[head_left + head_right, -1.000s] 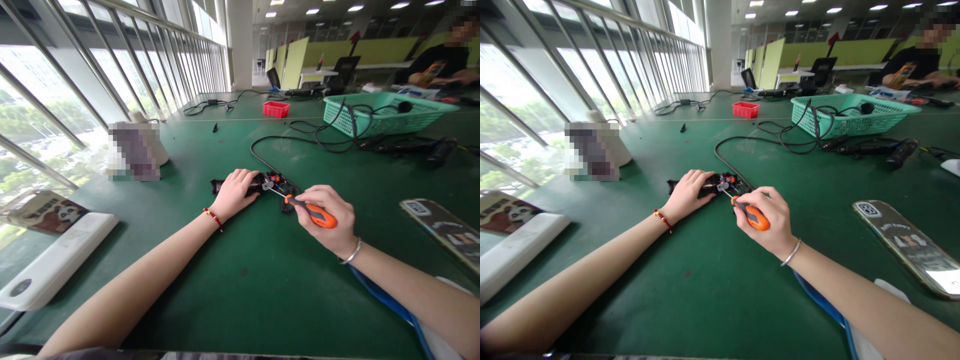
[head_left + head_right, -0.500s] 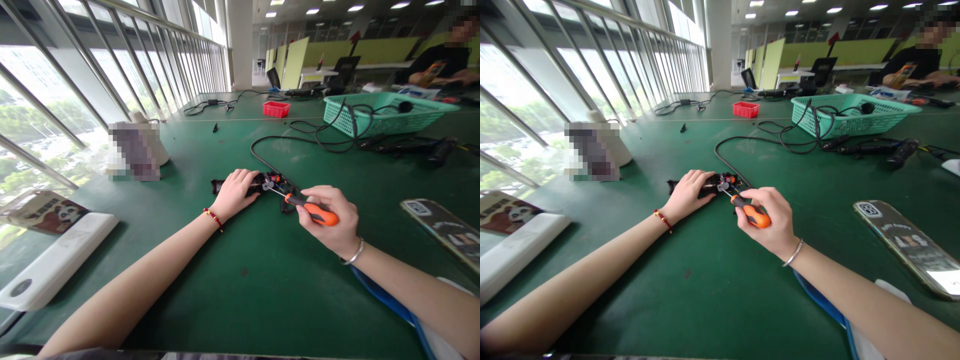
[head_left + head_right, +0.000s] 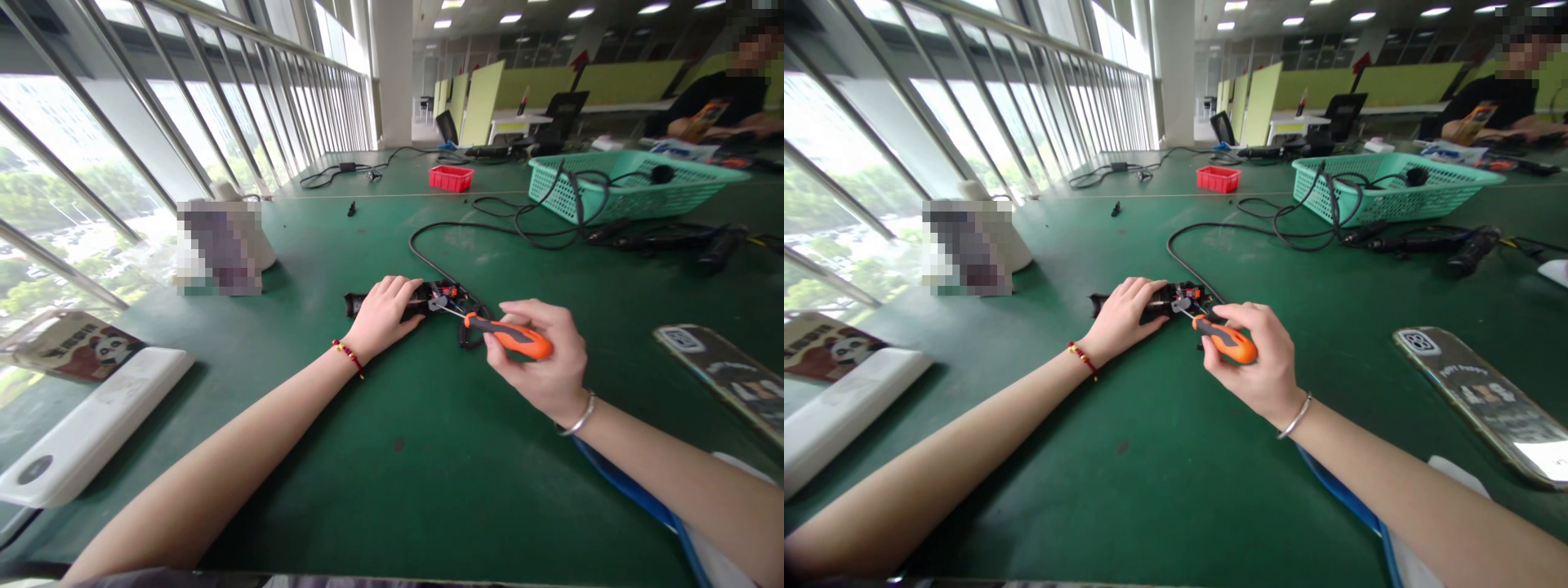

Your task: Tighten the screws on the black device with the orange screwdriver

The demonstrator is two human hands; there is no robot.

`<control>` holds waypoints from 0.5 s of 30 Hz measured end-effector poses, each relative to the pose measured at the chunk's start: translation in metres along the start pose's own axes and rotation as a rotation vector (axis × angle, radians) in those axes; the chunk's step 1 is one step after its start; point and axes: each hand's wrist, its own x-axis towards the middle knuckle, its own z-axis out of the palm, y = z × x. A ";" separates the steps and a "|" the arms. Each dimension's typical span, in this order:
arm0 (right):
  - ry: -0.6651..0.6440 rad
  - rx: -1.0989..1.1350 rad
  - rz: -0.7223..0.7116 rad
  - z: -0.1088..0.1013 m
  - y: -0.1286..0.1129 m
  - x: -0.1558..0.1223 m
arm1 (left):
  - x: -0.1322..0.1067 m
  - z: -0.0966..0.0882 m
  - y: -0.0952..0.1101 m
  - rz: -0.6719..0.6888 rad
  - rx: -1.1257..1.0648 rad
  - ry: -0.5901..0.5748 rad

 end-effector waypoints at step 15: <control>-0.015 0.027 -0.095 0.000 -0.003 0.003 | 0.000 0.001 -0.001 -0.001 0.001 0.001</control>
